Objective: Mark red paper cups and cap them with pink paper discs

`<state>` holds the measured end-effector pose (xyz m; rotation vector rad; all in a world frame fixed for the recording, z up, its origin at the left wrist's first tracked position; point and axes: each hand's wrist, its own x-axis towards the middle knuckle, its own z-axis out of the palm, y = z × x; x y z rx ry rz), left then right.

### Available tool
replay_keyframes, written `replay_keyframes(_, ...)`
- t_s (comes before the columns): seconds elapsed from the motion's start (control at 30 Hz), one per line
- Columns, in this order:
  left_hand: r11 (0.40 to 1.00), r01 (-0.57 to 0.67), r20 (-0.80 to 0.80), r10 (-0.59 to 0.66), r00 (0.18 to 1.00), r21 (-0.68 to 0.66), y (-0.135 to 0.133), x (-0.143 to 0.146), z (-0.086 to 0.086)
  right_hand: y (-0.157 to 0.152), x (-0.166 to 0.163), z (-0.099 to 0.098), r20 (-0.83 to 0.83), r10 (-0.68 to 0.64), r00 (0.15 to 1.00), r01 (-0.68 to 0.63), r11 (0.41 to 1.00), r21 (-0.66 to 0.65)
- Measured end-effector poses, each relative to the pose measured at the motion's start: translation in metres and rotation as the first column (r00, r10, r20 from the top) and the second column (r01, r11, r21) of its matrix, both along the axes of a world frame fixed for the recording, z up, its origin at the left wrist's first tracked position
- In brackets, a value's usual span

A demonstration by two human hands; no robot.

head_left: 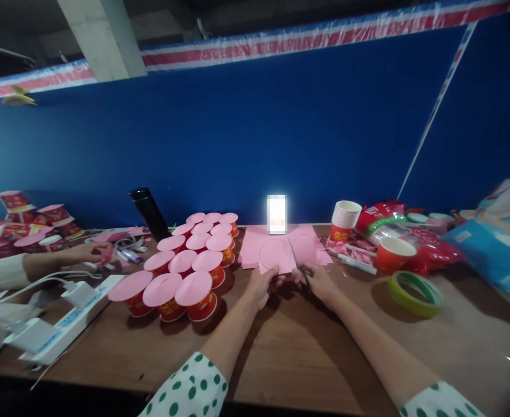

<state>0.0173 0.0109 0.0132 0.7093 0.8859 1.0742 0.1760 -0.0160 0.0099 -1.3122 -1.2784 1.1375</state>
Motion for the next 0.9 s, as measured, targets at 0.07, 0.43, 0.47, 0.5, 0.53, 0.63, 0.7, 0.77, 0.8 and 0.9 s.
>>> replay_keyframes(0.07,1.000,0.004,-0.002,-0.004,1.000,-0.005,-0.0016,0.0003,0.0012,0.0001,0.0001,0.0006,0.000,-0.006,1.000,0.006,1.000,0.007)
replay_keyframes(0.43,0.999,0.045,-0.013,-0.045,0.999,-0.016,-0.0035,0.0007,0.0010,-0.0007,0.0004,0.0045,0.006,-0.025,1.000,0.025,0.999,0.042)
replay_keyframes(0.47,0.999,0.045,-0.014,-0.045,0.999,-0.016,-0.0038,0.0007,0.0013,-0.0005,0.0005,0.0045,0.007,-0.025,1.000,0.025,0.999,0.043)
replay_keyframes(0.5,0.999,0.045,-0.016,-0.045,0.999,-0.016,-0.0041,0.0008,0.0016,-0.0003,0.0005,0.0044,0.007,-0.025,1.000,0.024,0.999,0.045)
replay_keyframes(0.53,0.999,0.046,-0.017,-0.047,0.999,-0.016,-0.0043,0.0009,0.0019,0.0001,0.0005,0.0043,0.005,-0.024,1.000,0.024,0.999,0.047)
replay_keyframes(0.63,0.999,0.050,-0.019,-0.051,0.999,-0.017,-0.0044,0.0013,0.0023,0.0009,0.0007,0.0038,-0.006,-0.024,1.000,0.024,0.998,0.054)
replay_keyframes(0.7,0.999,0.047,-0.020,-0.047,0.999,-0.017,-0.0041,0.0016,0.0021,0.0010,0.0009,0.0037,-0.014,-0.030,0.999,0.031,0.998,0.058)
replay_keyframes(0.77,0.999,0.041,-0.021,-0.041,0.999,-0.017,-0.0037,0.0017,0.0016,0.0006,0.0012,0.0040,-0.022,-0.042,0.999,0.043,0.997,0.062)
replay_keyframes(0.8,0.999,0.037,-0.022,-0.038,0.999,-0.017,-0.0035,0.0016,0.0012,0.0004,0.0013,0.0042,-0.027,-0.053,0.998,0.055,0.997,0.063)
replay_keyframes(0.9,1.000,0.024,-0.027,-0.024,0.999,-0.009,-0.0027,0.0010,0.0000,0.0004,0.0018,0.0048,-0.044,-0.114,0.993,0.117,0.991,0.072)
